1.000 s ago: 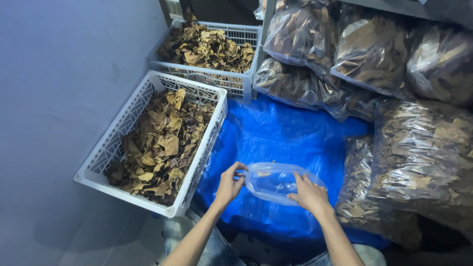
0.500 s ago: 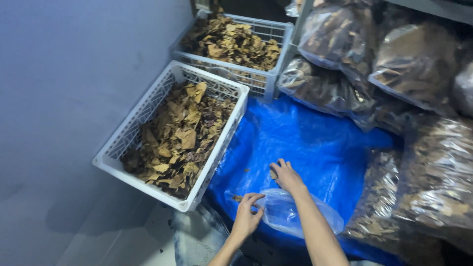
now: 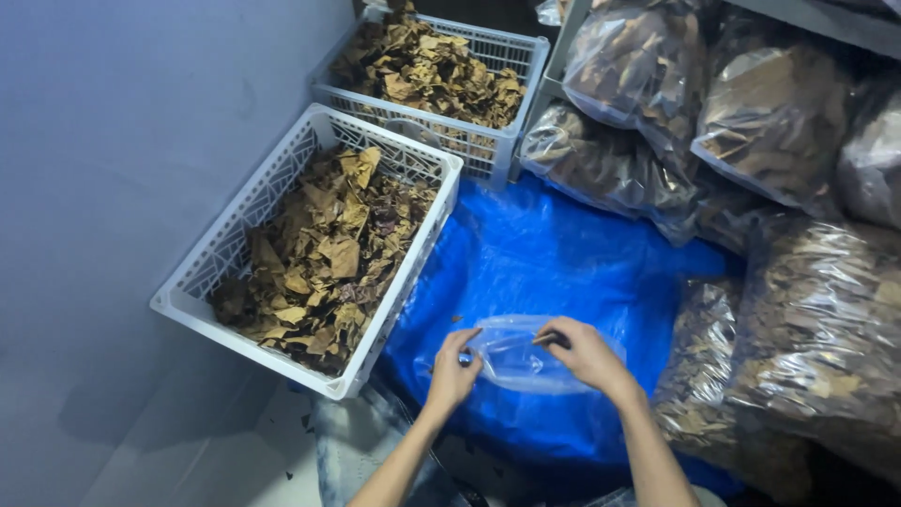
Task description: Transferring dried leaves from a plastic crate into a clear plastic bag by hand.
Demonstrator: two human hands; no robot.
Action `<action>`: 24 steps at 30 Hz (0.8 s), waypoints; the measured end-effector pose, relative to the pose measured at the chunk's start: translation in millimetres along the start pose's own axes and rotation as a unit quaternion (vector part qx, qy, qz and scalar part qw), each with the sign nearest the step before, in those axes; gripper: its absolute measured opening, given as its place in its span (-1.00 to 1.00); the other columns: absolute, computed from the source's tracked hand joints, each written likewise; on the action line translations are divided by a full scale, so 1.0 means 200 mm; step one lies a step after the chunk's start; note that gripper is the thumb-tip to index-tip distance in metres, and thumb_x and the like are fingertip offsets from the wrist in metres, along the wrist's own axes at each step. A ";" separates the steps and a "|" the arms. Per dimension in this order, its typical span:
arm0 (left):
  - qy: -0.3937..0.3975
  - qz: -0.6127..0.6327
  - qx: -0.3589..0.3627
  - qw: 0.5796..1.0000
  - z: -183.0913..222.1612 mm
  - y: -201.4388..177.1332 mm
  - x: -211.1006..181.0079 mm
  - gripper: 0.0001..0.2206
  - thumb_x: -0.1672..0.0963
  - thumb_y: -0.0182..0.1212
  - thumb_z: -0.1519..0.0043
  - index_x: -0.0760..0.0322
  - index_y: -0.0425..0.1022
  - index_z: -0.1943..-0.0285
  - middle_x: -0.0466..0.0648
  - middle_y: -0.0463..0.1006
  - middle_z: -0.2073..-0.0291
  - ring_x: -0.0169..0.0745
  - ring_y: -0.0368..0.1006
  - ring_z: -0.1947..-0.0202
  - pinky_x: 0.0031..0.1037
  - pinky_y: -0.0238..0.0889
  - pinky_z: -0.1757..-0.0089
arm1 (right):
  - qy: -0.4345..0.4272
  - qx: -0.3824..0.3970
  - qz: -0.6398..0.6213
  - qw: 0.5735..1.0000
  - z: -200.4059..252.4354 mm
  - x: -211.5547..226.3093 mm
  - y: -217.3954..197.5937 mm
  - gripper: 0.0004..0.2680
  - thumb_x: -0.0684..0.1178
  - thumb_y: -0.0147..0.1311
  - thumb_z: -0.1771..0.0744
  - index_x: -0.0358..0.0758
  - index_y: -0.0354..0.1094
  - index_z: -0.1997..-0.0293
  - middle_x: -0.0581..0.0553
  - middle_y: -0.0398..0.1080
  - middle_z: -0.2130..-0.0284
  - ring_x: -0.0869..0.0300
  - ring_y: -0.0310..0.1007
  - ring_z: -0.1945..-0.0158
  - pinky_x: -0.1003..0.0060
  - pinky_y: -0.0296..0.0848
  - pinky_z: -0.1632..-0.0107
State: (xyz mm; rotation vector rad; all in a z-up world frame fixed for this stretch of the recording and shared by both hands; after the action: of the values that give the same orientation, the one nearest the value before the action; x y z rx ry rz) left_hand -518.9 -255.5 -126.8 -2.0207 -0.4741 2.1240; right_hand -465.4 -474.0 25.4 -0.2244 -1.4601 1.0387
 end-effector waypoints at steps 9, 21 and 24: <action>-0.055 -0.004 0.045 0.997 -0.09 -0.22 -0.17 -0.42 0.28 0.17 -0.07 0.18 0.42 -0.36 0.15 0.33 -0.27 0.25 0.48 -0.14 -0.35 0.56 0.00 | 0.035 0.008 0.071 0.997 0.09 -0.01 0.11 -0.70 -0.20 -0.10 -0.38 -0.05 0.37 -0.25 -0.17 0.45 -0.12 -0.13 0.50 -0.18 0.02 0.47 -0.21; 0.253 -0.159 0.024 0.954 0.15 -0.69 -0.62 -0.60 0.21 0.19 -0.20 0.29 0.43 -0.26 0.33 0.35 -0.25 0.44 0.34 -0.24 -0.07 0.31 -0.12 | -0.167 -0.082 0.145 0.972 -0.48 0.54 0.20 -0.76 -0.03 -0.03 -0.40 0.00 0.37 -0.23 -0.12 0.38 -0.10 -0.06 0.40 -0.23 -0.01 0.39 -0.22; 0.233 -0.253 -0.062 0.937 0.03 -1.05 -0.59 -0.67 0.19 0.23 -0.17 0.36 0.49 -0.13 0.27 0.46 -0.14 0.34 0.42 -0.16 -0.10 0.38 -0.06 | -0.205 -0.047 0.158 0.965 -0.63 0.72 0.23 -0.75 -0.03 -0.03 -0.41 -0.07 0.34 -0.25 -0.15 0.35 -0.17 -0.07 0.37 -0.28 -0.01 0.37 -0.24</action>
State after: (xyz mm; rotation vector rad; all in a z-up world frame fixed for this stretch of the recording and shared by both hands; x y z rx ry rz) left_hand -535.9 -98.7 56.0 -2.0807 -0.9354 1.2990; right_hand -405.6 -291.9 71.5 -0.3331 -1.8935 1.3295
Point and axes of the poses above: each hand's wrist, its own z-axis away from the middle knuckle, its own y-axis out of the palm, x = y × z, the point moved 1 cm from there along -z, towards the middle knuckle
